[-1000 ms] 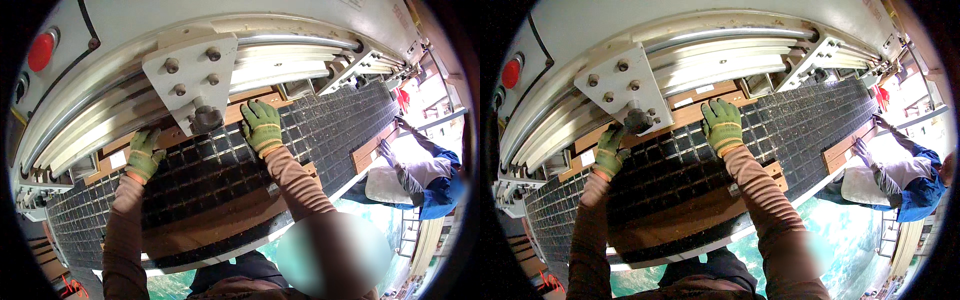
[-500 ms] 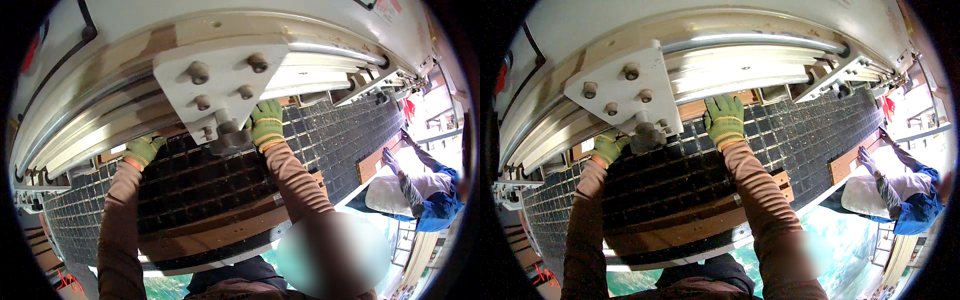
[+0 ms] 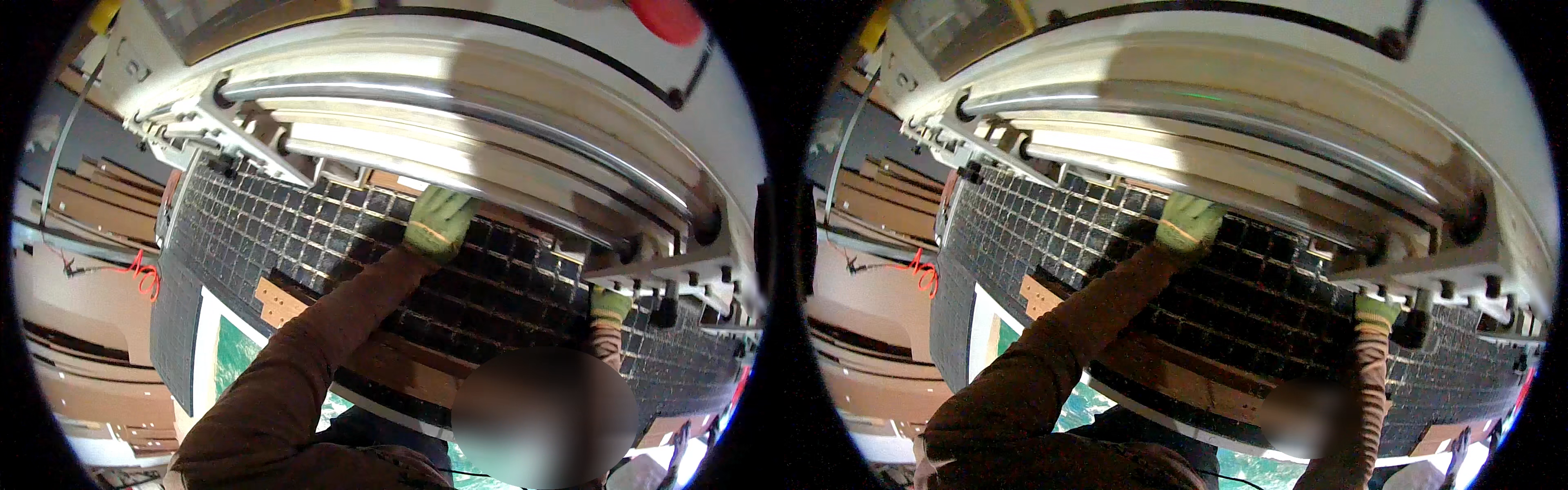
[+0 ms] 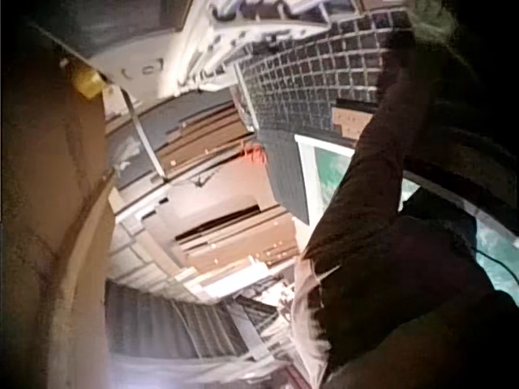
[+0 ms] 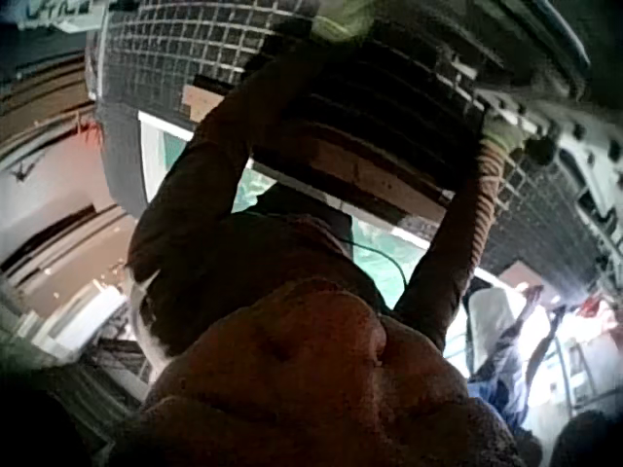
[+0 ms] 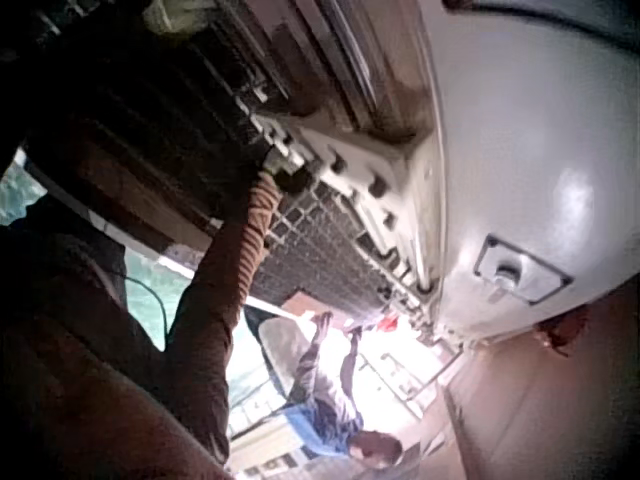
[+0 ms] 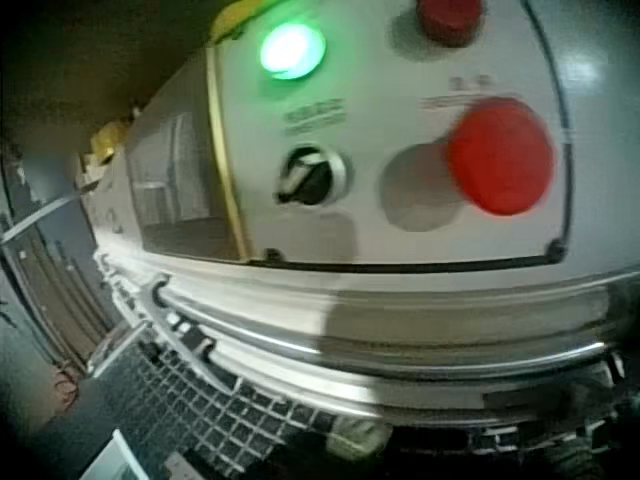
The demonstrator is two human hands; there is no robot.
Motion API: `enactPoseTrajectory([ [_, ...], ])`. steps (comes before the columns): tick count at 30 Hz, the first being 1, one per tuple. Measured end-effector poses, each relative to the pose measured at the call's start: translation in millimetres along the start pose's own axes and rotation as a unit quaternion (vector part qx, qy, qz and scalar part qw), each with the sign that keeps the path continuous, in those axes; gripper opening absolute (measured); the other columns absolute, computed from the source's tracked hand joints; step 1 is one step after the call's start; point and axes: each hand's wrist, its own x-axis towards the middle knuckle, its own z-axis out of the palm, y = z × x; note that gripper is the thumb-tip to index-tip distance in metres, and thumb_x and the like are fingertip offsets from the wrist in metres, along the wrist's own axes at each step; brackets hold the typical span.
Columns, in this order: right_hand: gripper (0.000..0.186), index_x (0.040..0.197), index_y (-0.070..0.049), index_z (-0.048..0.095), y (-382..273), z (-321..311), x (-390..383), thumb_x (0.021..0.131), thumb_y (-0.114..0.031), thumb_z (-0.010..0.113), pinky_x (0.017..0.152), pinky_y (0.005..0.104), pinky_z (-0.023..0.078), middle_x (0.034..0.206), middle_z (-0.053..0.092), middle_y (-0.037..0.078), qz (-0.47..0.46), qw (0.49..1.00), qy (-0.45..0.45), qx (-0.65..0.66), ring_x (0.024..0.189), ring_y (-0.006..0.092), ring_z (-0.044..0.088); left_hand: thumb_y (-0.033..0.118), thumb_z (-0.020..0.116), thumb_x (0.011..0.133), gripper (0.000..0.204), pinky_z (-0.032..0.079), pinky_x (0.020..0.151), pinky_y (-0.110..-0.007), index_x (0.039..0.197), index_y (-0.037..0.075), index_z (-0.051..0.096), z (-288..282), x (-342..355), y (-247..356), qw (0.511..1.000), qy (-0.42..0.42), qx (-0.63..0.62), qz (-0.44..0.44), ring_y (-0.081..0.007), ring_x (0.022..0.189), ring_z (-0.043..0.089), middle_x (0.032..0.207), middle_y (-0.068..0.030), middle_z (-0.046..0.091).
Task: The person operates a CNC cutting machine in a workshop. They place wooden planks on the machine bed, adjust the clamps, and press the start button to begin cutting. The person then removes the cut pieces and stacks them.
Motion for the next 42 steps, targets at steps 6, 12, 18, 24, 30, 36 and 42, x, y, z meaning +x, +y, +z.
enactPoseTrajectory([
  [6, 0.05, 0.126, -0.011, 0.075, 2.5, -39.1, 6.9, 0.095, -0.047, 0.061, 0.107, 0.059, 0.047, 0.129, 0.072, 0.021, -0.019, 0.996, -0.084, -0.01, 0.123, 0.0471, 0.063, 0.008, 0.068, 0.082, 0.037, 0.049, 0.108, -0.052, 0.117, -0.002, 0.073, -0.1, 10.6, 10.1, 0.999, -0.037, -0.013, -0.026, -0.0393, 0.124, 0.059, 0.127, -0.0172, 0.066],
  [12, 0.046, 0.122, -0.01, 0.075, -21.1, -60.7, 5.3, 0.094, -0.045, 0.062, 0.105, 0.0585, 0.048, 0.125, 0.073, 0.021, -0.038, 0.997, -0.063, -0.007, 0.119, 0.0468, 0.065, 0.015, 0.071, 0.086, 0.044, 0.044, 0.113, -0.054, 0.129, 0.005, 0.07, 13.5, 1.3, -0.7, 0.99, -0.115, -0.028, -0.078, -0.0397, 0.131, 0.054, 0.138, -0.0147, 0.062],
  [18, 0.045, 0.12, -0.01, 0.075, -16.5, -52.5, 7.3, 0.093, -0.043, 0.063, 0.106, 0.0586, 0.047, 0.123, 0.072, 0.02, -0.031, 0.998, -0.056, -0.017, 0.119, 0.0461, 0.064, 0.029, 0.074, 0.09, 0.043, 0.046, 0.106, -0.056, 0.126, 0.008, 0.068, 10.0, 6.0, -1.0, 0.992, -0.114, -0.012, -0.061, -0.0415, 0.12, 0.058, 0.128, -0.0169, 0.063],
  [24, 0.043, 0.119, -0.01, 0.075, -19.0, -52.3, 6.9, 0.092, -0.042, 0.064, 0.107, 0.0588, 0.046, 0.122, 0.072, 0.02, -0.029, 0.998, -0.054, -0.018, 0.118, 0.0453, 0.064, 0.039, 0.071, 0.094, 0.046, 0.048, 0.104, -0.056, 0.128, 0.008, 0.067, 11.4, 5.4, -3.9, 0.986, -0.153, -0.003, -0.066, -0.0434, 0.121, 0.061, 0.13, -0.0199, 0.064],
  [30, 0.042, 0.117, -0.01, 0.075, -17.5, -51.3, 6.6, 0.091, -0.041, 0.065, 0.107, 0.059, 0.045, 0.121, 0.071, 0.02, -0.028, 0.998, -0.054, -0.02, 0.118, 0.0446, 0.063, 0.04, 0.07, 0.094, 0.05, 0.039, 0.116, -0.056, 0.135, 0.012, 0.067, -4.1, 37.0, -2.1, 0.937, -0.303, -0.016, -0.175, -0.0397, 0.131, 0.056, 0.136, -0.0162, 0.064],
  [36, 0.041, 0.115, -0.009, 0.074, -20.3, -48.6, 9.2, 0.09, -0.04, 0.067, 0.108, 0.0591, 0.045, 0.119, 0.07, 0.019, -0.029, 0.998, -0.052, -0.017, 0.117, 0.0439, 0.063, 0.048, 0.062, 0.099, 0.045, 0.047, 0.109, -0.055, 0.128, 0.016, 0.073, -10.6, 51.2, -10.5, 0.92, -0.345, 0.019, -0.186, -0.0394, 0.124, 0.064, 0.133, -0.0145, 0.07],
  [42, 0.039, 0.114, -0.009, 0.074, -19.6, -48.7, 9.3, 0.089, -0.039, 0.068, 0.109, 0.0593, 0.044, 0.118, 0.069, 0.019, -0.028, 0.998, -0.049, -0.016, 0.117, 0.0431, 0.062, 0.049, 0.057, 0.1, 0.042, 0.052, 0.104, -0.055, 0.126, 0.022, 0.075, 5.3, 41.7, -16.0, 0.948, -0.285, 0.066, -0.126, -0.0388, 0.12, 0.068, 0.129, -0.0114, 0.074],
])
